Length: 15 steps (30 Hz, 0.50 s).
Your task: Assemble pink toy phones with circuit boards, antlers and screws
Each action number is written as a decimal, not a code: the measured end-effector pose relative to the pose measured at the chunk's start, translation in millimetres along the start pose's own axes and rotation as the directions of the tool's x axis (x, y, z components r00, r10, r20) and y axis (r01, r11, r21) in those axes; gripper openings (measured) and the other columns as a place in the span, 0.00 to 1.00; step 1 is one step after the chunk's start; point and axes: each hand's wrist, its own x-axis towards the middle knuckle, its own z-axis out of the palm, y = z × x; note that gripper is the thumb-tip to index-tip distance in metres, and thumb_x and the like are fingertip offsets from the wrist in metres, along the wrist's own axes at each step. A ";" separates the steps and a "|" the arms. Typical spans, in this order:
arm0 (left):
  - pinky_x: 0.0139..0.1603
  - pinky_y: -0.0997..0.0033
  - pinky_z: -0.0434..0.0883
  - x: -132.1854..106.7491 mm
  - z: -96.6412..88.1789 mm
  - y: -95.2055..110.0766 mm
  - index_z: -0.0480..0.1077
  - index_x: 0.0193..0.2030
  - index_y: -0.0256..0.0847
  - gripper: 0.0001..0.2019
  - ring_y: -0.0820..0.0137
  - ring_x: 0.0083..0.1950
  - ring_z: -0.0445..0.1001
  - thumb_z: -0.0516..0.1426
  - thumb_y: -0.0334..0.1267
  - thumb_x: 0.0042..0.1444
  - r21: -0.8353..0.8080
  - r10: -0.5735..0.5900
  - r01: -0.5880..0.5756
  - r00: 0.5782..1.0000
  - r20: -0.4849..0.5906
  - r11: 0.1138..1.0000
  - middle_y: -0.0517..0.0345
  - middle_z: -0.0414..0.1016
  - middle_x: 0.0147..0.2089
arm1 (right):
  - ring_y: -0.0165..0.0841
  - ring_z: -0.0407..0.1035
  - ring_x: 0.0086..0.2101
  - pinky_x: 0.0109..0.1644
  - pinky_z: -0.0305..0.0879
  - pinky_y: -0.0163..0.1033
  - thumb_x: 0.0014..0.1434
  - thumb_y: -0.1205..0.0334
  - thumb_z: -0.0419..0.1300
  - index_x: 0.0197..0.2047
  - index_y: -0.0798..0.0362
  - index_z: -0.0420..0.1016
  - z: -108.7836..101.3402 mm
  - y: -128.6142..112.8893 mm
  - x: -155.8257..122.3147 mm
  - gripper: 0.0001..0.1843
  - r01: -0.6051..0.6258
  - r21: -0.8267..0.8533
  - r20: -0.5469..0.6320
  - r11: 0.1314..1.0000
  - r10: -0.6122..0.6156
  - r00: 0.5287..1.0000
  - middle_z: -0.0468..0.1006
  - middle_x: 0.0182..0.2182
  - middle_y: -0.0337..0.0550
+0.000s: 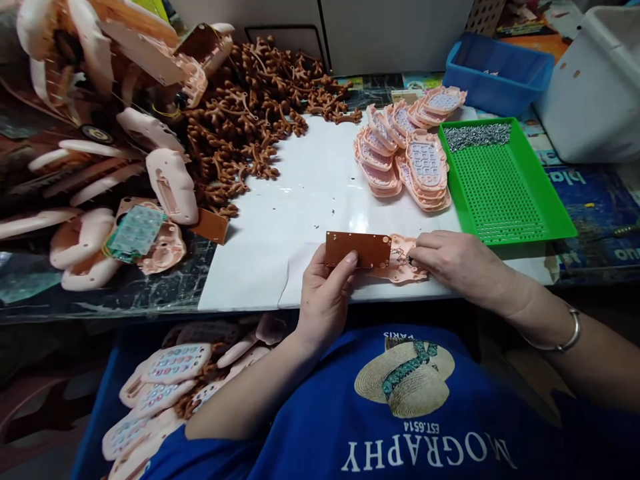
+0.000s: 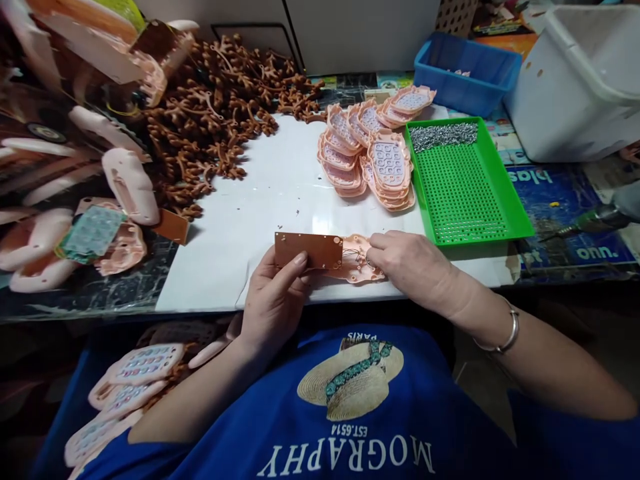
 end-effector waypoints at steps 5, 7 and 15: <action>0.48 0.69 0.80 -0.7 4.1 3.1 0.77 0.45 0.42 0.10 0.68 0.43 0.81 0.66 0.39 0.56 -0.011 -0.004 0.004 1.000 0.006 1.000 0.59 0.83 0.44 | 0.29 0.67 0.29 0.33 0.61 0.33 0.67 0.68 0.58 0.31 0.55 0.73 5.2 11.9 -1.5 0.11 -0.004 0.308 -0.060 0.951 0.024 0.998 0.73 0.28 0.40; 0.47 0.70 0.80 -0.1 4.7 4.1 0.77 0.45 0.42 0.10 0.68 0.44 0.81 0.66 0.39 0.56 -0.015 0.001 -0.001 1.000 0.018 1.000 0.58 0.83 0.45 | 0.30 0.69 0.31 0.35 0.64 0.33 0.67 0.67 0.58 0.33 0.55 0.74 6.8 12.9 -5.0 0.10 -0.019 0.343 -0.092 0.939 0.053 0.994 0.74 0.29 0.41; 0.45 0.69 0.80 1.6 1.3 9.6 0.77 0.47 0.42 0.11 0.68 0.43 0.80 0.63 0.42 0.61 0.115 0.100 -0.117 0.985 0.139 0.986 0.56 0.81 0.44 | 0.32 0.74 0.31 0.34 0.69 0.36 0.68 0.66 0.57 0.47 0.58 0.78 -2.5 -6.5 -13.4 0.10 -0.040 0.203 -0.329 0.978 0.107 0.938 0.78 0.32 0.45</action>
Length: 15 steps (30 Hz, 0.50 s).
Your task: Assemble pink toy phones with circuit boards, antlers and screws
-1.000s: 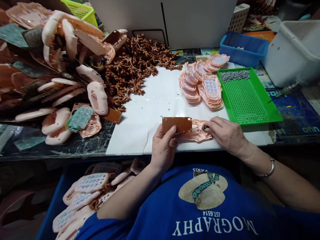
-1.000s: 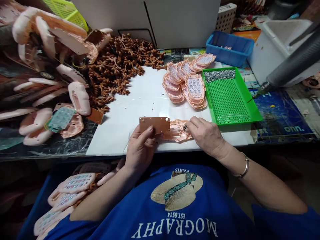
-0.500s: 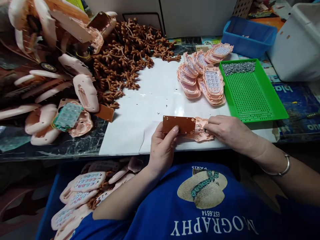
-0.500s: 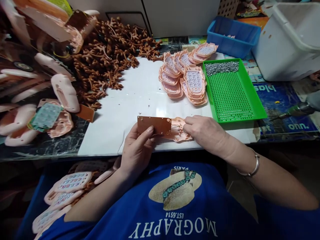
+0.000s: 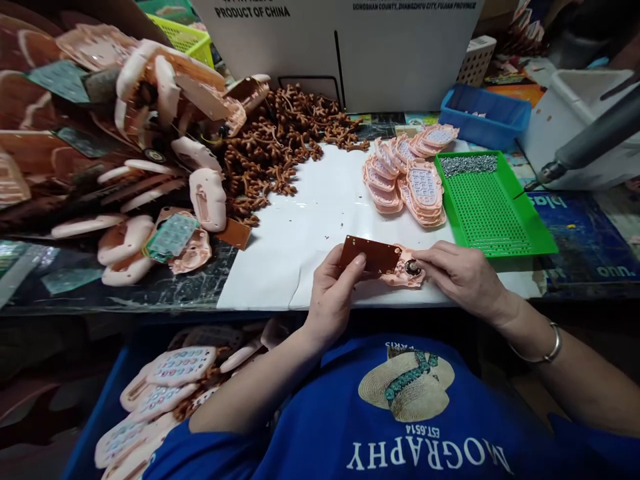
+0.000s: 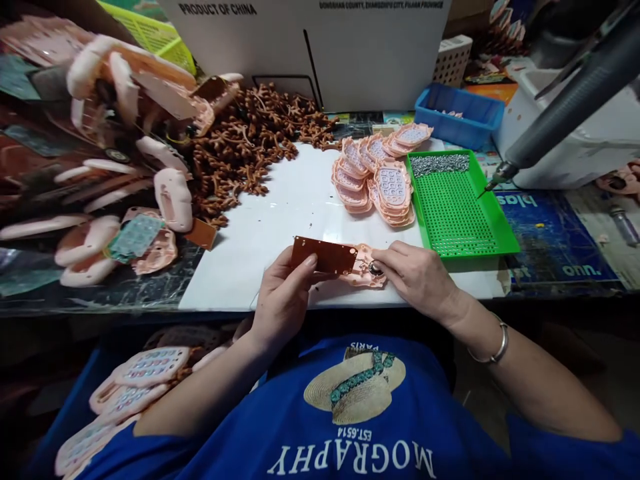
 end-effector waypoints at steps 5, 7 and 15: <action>0.48 0.66 0.78 -0.9 6.9 6.5 0.76 0.48 0.41 0.12 0.68 0.43 0.79 0.61 0.45 0.63 0.094 0.027 -0.032 0.998 0.054 0.995 0.55 0.79 0.43 | 0.40 0.76 0.40 0.44 0.76 0.42 0.66 0.50 0.60 0.59 0.65 0.70 4.3 -30.5 11.0 0.28 0.074 -0.077 -0.142 0.994 -0.085 0.986 0.79 0.42 0.57; 0.52 0.66 0.77 -2.8 12.1 10.1 0.76 0.48 0.41 0.12 0.67 0.47 0.77 0.60 0.45 0.63 0.173 0.081 -0.094 0.994 0.079 0.980 0.54 0.78 0.45 | 0.44 0.76 0.44 0.48 0.77 0.45 0.64 0.44 0.59 0.60 0.69 0.67 10.6 -37.4 14.7 0.36 0.066 -0.110 -0.143 0.992 -0.081 0.986 0.78 0.45 0.62; 0.49 0.66 0.77 1.1 16.8 1.7 0.71 0.56 0.41 0.15 0.66 0.51 0.76 0.55 0.45 0.68 0.266 0.184 -0.288 0.917 0.355 0.920 0.47 0.71 0.54 | 0.34 0.74 0.30 0.34 0.71 0.37 0.67 0.65 0.57 0.44 0.58 0.75 19.1 -26.3 8.9 0.08 -0.077 -0.031 -0.288 0.997 0.065 0.956 0.78 0.31 0.46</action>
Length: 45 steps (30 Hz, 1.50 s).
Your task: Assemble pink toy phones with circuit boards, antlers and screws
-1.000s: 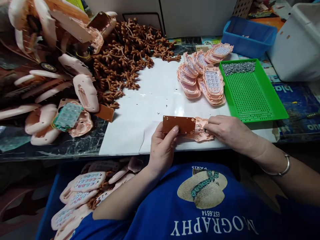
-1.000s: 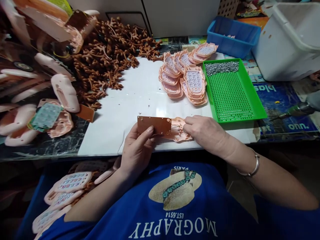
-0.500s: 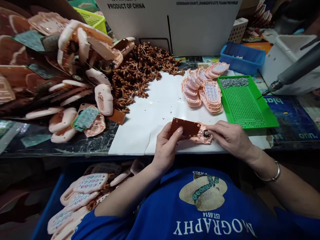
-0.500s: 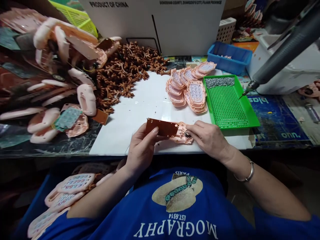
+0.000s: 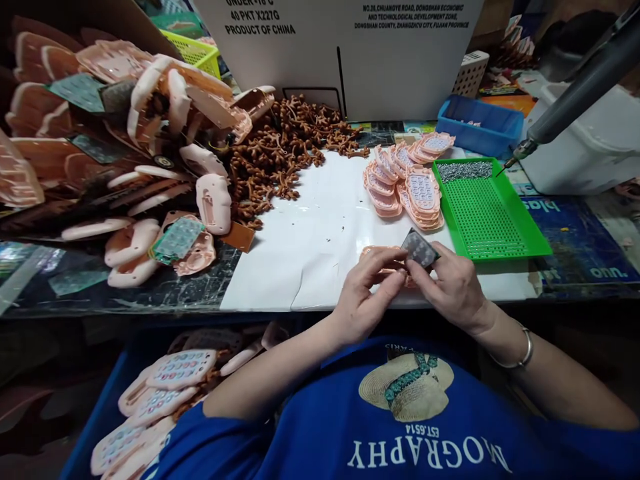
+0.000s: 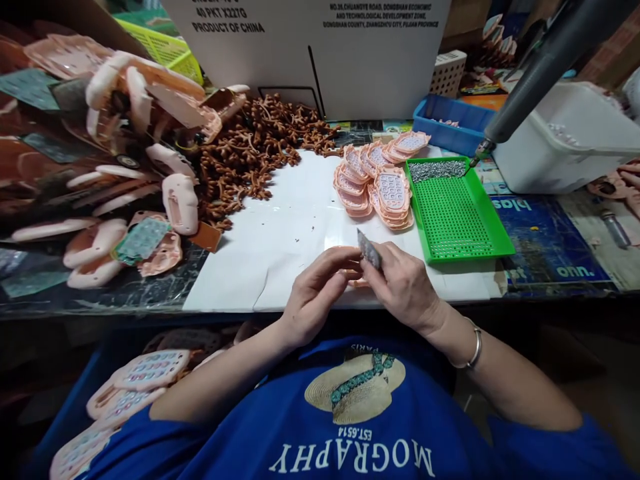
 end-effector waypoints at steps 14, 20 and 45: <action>0.34 0.69 0.65 25.5 -1.4 -36.2 0.77 0.44 0.40 0.12 0.69 0.34 0.69 0.52 0.41 0.70 0.784 0.316 -0.385 0.915 0.252 0.487 0.55 0.73 0.33 | 0.33 0.72 0.24 0.29 0.68 0.38 0.63 0.49 0.61 0.26 0.53 0.74 -4.3 21.7 -30.0 0.19 -0.585 0.250 0.113 0.771 0.577 0.809 0.78 0.22 0.43; 0.38 0.67 0.66 28.4 -10.0 -34.2 0.78 0.42 0.40 0.13 0.68 0.36 0.68 0.51 0.38 0.69 0.793 0.208 -0.503 0.864 0.458 0.345 0.53 0.74 0.35 | 0.29 0.72 0.24 0.31 0.71 0.36 0.66 0.55 0.60 0.38 0.53 0.78 -11.5 28.2 -40.8 0.11 -0.485 0.343 0.234 0.804 0.427 0.874 0.78 0.28 0.39; 0.35 0.69 0.63 31.8 -11.6 -27.8 0.78 0.42 0.40 0.10 0.70 0.34 0.68 0.56 0.40 0.67 0.751 0.161 -0.430 0.899 0.407 0.502 0.55 0.75 0.37 | 0.38 0.79 0.43 0.44 0.78 0.45 0.64 0.70 0.58 0.51 0.51 0.70 -20.9 39.5 -53.1 0.12 0.108 0.296 0.213 0.949 -0.176 0.961 0.82 0.48 0.56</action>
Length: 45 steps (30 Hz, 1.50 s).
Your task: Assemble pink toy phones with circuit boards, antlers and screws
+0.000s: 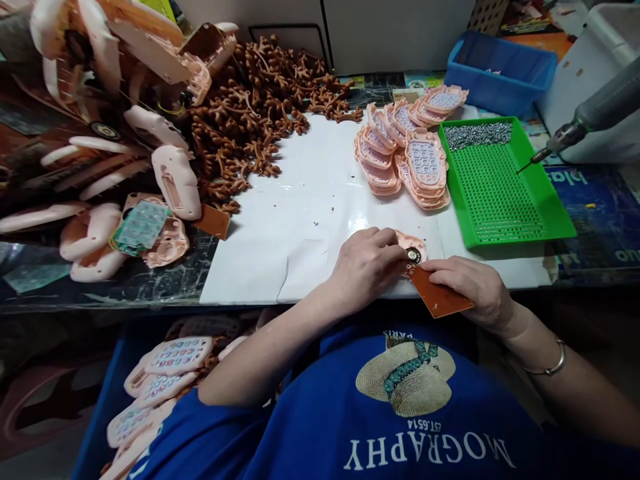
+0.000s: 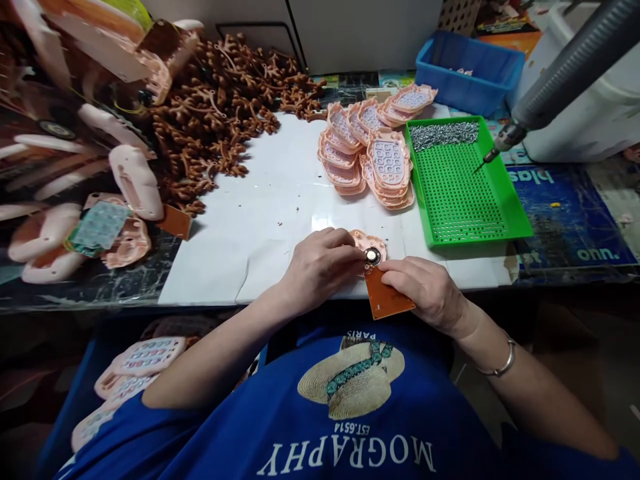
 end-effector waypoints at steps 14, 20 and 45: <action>0.38 0.65 0.61 -3.5 2.0 1.4 0.78 0.43 0.40 0.09 0.67 0.37 0.66 0.55 0.36 0.67 0.063 0.033 -0.034 0.999 0.009 0.997 0.52 0.73 0.38 | 0.33 0.79 0.41 0.47 0.76 0.37 0.63 0.61 0.64 0.47 0.49 0.76 -1.0 -0.1 9.7 0.08 -0.512 0.381 0.041 0.770 0.539 0.841 0.83 0.41 0.41; 0.40 0.65 0.62 -6.0 3.6 2.0 0.78 0.43 0.42 0.10 0.66 0.39 0.66 0.55 0.39 0.68 0.061 0.001 -0.003 1.000 0.025 0.998 0.53 0.74 0.40 | 0.24 0.67 0.20 0.22 0.66 0.29 0.60 0.57 0.67 0.50 0.48 0.67 12.8 0.6 23.0 0.18 -0.611 0.590 -0.002 0.527 0.758 0.652 0.74 0.27 0.29; 0.46 0.63 0.61 -1.5 -0.5 -2.2 0.78 0.41 0.40 0.05 0.66 0.44 0.71 0.61 0.37 0.63 -0.167 -0.120 0.130 0.990 0.071 0.977 0.54 0.74 0.40 | 0.32 0.72 0.33 0.39 0.72 0.37 0.70 0.51 0.53 0.61 0.51 0.69 15.7 -2.4 44.0 0.21 -0.608 0.367 -0.031 0.704 0.662 0.748 0.78 0.33 0.40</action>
